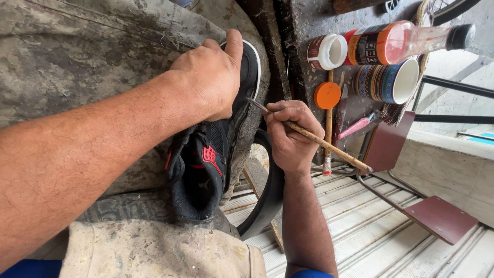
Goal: Apply adhesive to the sole and upper of a sneaker using a brush and a wooden stick for repair.
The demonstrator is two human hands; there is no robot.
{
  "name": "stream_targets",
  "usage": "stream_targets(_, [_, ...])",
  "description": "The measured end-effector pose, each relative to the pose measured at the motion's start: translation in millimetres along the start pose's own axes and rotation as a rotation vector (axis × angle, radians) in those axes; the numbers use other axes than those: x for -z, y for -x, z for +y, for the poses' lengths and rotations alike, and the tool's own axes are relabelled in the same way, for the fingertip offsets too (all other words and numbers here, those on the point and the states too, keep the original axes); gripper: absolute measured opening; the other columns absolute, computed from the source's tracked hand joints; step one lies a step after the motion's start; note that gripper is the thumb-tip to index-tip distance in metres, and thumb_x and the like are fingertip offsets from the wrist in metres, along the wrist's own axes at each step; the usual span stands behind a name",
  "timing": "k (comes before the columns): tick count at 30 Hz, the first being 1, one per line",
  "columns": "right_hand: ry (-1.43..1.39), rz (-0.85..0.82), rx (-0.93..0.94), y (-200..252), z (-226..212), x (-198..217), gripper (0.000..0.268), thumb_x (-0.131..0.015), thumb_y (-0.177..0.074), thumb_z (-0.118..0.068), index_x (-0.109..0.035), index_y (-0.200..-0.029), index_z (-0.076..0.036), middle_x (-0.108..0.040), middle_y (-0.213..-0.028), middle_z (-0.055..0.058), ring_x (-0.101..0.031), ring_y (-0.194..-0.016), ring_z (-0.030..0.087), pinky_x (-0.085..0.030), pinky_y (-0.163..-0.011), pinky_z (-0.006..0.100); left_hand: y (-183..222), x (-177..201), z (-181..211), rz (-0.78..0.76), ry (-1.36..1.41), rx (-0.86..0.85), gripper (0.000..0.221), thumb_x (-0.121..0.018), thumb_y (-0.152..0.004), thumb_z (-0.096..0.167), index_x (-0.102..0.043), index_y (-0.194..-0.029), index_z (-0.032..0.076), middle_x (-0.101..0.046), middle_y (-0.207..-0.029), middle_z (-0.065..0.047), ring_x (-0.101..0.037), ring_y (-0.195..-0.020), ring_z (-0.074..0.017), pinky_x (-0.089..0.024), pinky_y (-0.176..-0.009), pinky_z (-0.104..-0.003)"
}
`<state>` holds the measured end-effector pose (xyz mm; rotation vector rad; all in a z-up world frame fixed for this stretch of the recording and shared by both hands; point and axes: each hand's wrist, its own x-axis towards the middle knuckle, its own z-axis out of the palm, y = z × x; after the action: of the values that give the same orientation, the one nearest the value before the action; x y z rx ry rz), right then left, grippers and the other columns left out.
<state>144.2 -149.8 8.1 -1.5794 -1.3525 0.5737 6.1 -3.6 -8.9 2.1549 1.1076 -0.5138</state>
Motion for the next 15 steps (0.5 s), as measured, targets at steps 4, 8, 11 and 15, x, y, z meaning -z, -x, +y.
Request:
stream_targets(4, [0.004,0.017,0.073,-2.0,0.8,-1.3,0.019,-0.073,-0.091,0.010,-0.064,-0.089,-0.006,-0.070,-0.099,0.018,-0.070,-0.093,0.023,-0.063,-0.084,0.031,3.5,3.0,-0.1,-0.038,0.015,-0.020,0.133,-0.087,-0.071,0.022,0.005,-0.165,0.004,-0.047,-0.130,-0.032,-0.066,-0.106,-0.0432,-0.060,-0.081,-0.051])
stream_targets(8, [0.040,-0.005,0.065,-6.4,-0.8,-1.9,0.023,-0.071,-0.089,0.014,-0.062,-0.083,-0.006,-0.070,-0.096,0.017,-0.070,-0.088,0.022,-0.062,-0.081,0.031,0.5,0.7,-0.4,0.008,-0.003,-0.010,0.133,-0.089,-0.068,0.025,0.001,-0.164,0.003,-0.050,-0.127,-0.030,-0.068,-0.103,-0.0402,-0.062,-0.077,-0.049])
stream_targets(11, [0.083,-0.024,0.085,-7.1,-2.6,-0.5,0.022,-0.071,-0.089,0.013,-0.063,-0.082,-0.006,-0.071,-0.096,0.017,-0.071,-0.088,0.022,-0.061,-0.082,0.032,-0.2,-1.8,-0.4,0.012,0.012,-0.007,0.133,-0.089,-0.067,0.024,0.000,-0.164,0.004,-0.049,-0.128,-0.029,-0.067,-0.106,-0.0412,-0.061,-0.080,-0.051])
stream_targets(15, [0.090,-0.035,0.092,-7.9,-2.0,-1.6,0.021,-0.069,-0.088,0.013,-0.063,-0.081,-0.006,-0.072,-0.097,0.018,-0.072,-0.088,0.024,-0.061,-0.081,0.032,-0.8,-2.4,0.2,0.024,0.008,0.002,0.131,-0.088,-0.066,0.021,-0.001,-0.164,0.004,-0.050,-0.126,-0.028,-0.067,-0.104,-0.0406,-0.061,-0.078,-0.051])
